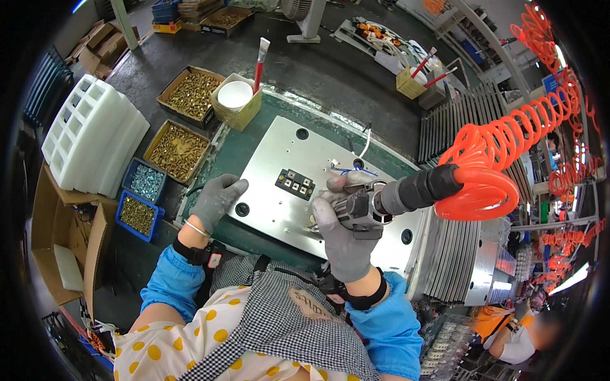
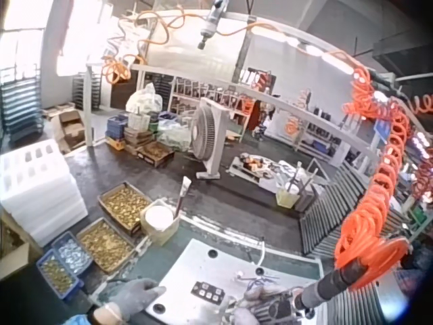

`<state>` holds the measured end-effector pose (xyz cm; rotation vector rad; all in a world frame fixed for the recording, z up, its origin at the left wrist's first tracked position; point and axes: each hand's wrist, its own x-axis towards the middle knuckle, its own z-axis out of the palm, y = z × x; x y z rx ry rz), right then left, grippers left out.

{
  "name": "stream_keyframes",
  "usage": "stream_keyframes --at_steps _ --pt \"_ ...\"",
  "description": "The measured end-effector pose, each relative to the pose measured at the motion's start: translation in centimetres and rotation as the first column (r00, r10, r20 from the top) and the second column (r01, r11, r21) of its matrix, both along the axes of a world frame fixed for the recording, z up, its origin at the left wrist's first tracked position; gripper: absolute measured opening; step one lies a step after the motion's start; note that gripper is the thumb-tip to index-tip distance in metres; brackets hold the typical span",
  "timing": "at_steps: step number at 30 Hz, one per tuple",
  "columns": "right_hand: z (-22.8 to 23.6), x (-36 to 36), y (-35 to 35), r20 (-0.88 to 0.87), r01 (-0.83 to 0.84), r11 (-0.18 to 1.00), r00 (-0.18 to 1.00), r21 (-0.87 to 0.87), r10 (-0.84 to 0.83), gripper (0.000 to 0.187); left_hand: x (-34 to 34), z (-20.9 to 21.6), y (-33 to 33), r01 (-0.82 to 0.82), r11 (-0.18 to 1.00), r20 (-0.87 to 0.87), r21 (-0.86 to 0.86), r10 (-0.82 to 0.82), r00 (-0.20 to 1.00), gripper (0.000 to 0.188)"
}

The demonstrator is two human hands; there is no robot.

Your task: Mounting a transformer and a circuit board onto a metal chassis using pneumatic and electric screwdrivers.

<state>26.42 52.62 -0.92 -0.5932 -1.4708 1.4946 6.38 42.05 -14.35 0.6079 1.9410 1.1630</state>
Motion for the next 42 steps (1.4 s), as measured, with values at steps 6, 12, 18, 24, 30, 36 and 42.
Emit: stream_keyframes --at_steps 6,12,18,24,30,36,42 --pt "0.1 1.2 1.8 0.117 -0.33 0.944 0.938 0.004 0.327 0.044 0.2 -0.1 0.0 -0.033 0.999 0.051 0.015 0.032 0.998 0.038" --pt "-0.4 2.1 1.9 0.051 -0.354 0.932 0.932 -0.075 0.358 0.046 0.2 -0.1 0.1 -0.039 0.999 0.057 -0.037 0.041 0.998 0.043" --pt "-0.3 2.3 2.5 0.064 -0.416 0.908 0.906 -0.052 0.418 0.044 0.3 -0.1 0.2 -0.03 0.999 0.037 -0.017 0.031 0.999 0.043" --pt "-0.3 2.3 2.7 0.017 -0.483 0.874 0.875 -0.044 0.484 0.046 0.2 -0.1 0.3 -0.035 0.999 0.061 -0.038 0.037 0.997 0.043" --pt "0.4 2.4 2.9 0.118 -0.443 0.888 0.882 -0.125 0.456 0.04 0.2 -0.2 0.3 -0.029 0.999 0.036 -0.035 0.031 0.999 0.043" --pt "-0.1 2.2 2.8 0.05 -0.484 0.872 0.872 -0.066 0.488 0.039 0.2 -0.1 0.3 -0.025 0.999 0.036 -0.035 0.026 0.999 0.044" --pt "0.7 2.0 2.6 0.137 -0.436 0.899 0.889 -0.04 0.437 0.043 0.2 -0.1 0.4 -0.003 0.997 -0.026 -0.078 0.001 1.0 0.044"
